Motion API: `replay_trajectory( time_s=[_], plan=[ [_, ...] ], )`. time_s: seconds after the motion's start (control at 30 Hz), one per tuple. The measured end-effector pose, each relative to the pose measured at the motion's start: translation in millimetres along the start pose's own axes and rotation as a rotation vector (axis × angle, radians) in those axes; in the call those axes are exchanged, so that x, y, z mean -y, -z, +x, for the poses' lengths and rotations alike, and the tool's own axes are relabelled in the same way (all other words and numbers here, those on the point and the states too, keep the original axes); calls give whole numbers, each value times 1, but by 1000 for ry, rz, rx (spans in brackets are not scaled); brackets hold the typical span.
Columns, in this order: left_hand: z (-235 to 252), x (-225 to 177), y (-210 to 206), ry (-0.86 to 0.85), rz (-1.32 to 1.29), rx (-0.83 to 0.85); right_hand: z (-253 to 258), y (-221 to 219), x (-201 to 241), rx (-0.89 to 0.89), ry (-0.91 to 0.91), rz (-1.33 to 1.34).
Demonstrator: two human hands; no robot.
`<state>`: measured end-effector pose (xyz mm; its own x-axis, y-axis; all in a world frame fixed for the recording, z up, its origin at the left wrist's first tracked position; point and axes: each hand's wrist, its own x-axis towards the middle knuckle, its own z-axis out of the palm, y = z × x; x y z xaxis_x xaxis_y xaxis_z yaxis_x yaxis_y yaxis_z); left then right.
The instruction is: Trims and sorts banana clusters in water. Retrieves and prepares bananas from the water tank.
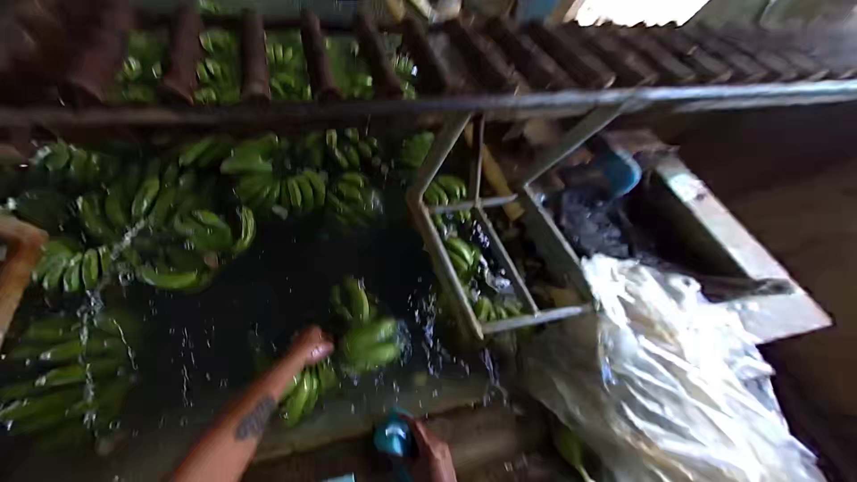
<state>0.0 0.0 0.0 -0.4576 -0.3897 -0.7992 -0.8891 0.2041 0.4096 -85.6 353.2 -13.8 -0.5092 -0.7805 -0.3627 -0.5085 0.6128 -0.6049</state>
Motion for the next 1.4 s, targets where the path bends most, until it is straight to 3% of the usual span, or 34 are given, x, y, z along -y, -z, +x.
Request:
replay_trajectory(
  time_s=[0.13, 0.23, 0.4, 0.57, 0.6, 0.67, 0.73, 0.8, 0.83, 0.93, 1.03, 1.07, 1.13, 1.2, 1.23, 1.27, 1.33, 1.4],
  plan=[
    [17, 48, 35, 20, -484, 36, 0, -5, -8, -59, 53, 0],
    [19, 71, 49, 125, -661, -30, 0, -5, -9, -94, 97, -13],
    [35, 116, 47, 32, -356, -15, 1, -5, -10, -141, 156, -57],
    [55, 172, 12, 67, -447, -136, 0, -5, -13, -141, 162, -78],
    [41, 165, 15, 100, -423, -132, 0, -6, -13, -149, 162, -83],
    [6, 146, 18, 332, -400, -135, -1, -7, -12, -157, 166, -88],
    [-42, 134, 17, 503, -573, -95, -1, -7, -13, -159, 170, -93],
    [-81, 146, -16, 317, -699, -265, 0, -8, -15, -165, 182, -96],
    [-97, 125, -19, 357, -684, -309, 0, -7, -16, -164, 185, -94],
    [-142, 39, -8, 516, -490, -199, 0, -5, -16, -142, 176, -90],
    [-162, 9, -12, 549, -419, -180, 2, -4, -14, -149, 183, -87],
    [-162, 13, -9, 603, -387, -83, 2, -4, -14, -151, 184, -91],
    [-143, 73, -40, 521, -324, -102, 3, -3, -13, -137, 174, -73],
    [-103, 131, -72, 512, -338, -112, 3, 4, -13, -63, 152, -16],
    [-88, 141, -69, 527, -372, -47, 5, 13, -13, 31, 121, 35],
    [-74, 145, -65, 505, -508, -41, 10, 25, -12, 164, 73, 101],
    [-43, 150, -74, 431, -943, -244, 35, 56, -9, 483, -10, 207],
    [-28, 148, -77, 342, -1344, -285, 68, 82, 17, 631, -58, 209]
  ],
)
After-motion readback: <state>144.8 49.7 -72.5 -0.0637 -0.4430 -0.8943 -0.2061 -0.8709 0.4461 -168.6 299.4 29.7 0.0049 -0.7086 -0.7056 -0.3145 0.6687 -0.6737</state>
